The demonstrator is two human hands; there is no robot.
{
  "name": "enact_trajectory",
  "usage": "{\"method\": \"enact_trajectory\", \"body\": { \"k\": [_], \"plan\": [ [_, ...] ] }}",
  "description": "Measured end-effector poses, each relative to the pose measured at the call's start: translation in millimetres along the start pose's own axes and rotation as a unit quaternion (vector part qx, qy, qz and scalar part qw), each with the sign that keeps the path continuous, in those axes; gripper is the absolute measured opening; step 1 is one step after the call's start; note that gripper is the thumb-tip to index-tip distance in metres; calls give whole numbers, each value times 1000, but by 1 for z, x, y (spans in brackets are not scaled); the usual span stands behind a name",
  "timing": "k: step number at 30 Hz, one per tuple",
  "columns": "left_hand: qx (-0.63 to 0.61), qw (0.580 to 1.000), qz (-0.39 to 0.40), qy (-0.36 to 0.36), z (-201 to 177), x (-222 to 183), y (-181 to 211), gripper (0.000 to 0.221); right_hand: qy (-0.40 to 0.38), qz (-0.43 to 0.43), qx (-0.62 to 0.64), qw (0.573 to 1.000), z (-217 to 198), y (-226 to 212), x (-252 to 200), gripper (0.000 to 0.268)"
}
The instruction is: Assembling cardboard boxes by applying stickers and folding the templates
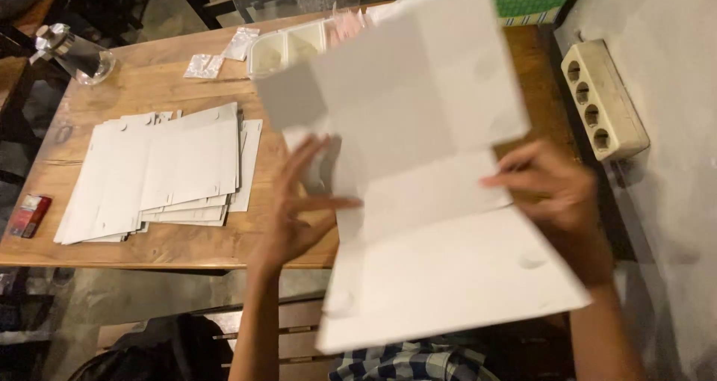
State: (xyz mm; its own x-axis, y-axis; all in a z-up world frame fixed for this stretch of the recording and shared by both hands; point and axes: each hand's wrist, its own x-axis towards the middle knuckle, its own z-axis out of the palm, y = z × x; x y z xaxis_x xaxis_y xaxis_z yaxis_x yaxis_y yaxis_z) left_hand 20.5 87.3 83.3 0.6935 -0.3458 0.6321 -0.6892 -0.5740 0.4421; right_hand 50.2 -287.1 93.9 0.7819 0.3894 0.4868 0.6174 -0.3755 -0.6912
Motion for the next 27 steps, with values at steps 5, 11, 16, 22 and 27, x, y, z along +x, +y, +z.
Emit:
{"method": "enact_trajectory", "body": {
  "k": [5,11,16,22,27],
  "plan": [
    [155,976,-96,-122,40,-37,-7,26,-55,70,-30,996,51,48,-32,22],
    [169,974,-81,-126,65,-27,7,34,-84,34,-90,992,57,18,-20,20],
    [149,972,-103,-148,89,-28,8,75,-92,9,-148,985,71,4,-17,32],
    [162,964,-120,-172,102,-42,3,94,-73,-37,-245,966,101,30,-39,31],
    [99,974,-115,-168,99,-45,-1,77,-35,-21,-225,974,108,22,-39,29]
  ]
}}
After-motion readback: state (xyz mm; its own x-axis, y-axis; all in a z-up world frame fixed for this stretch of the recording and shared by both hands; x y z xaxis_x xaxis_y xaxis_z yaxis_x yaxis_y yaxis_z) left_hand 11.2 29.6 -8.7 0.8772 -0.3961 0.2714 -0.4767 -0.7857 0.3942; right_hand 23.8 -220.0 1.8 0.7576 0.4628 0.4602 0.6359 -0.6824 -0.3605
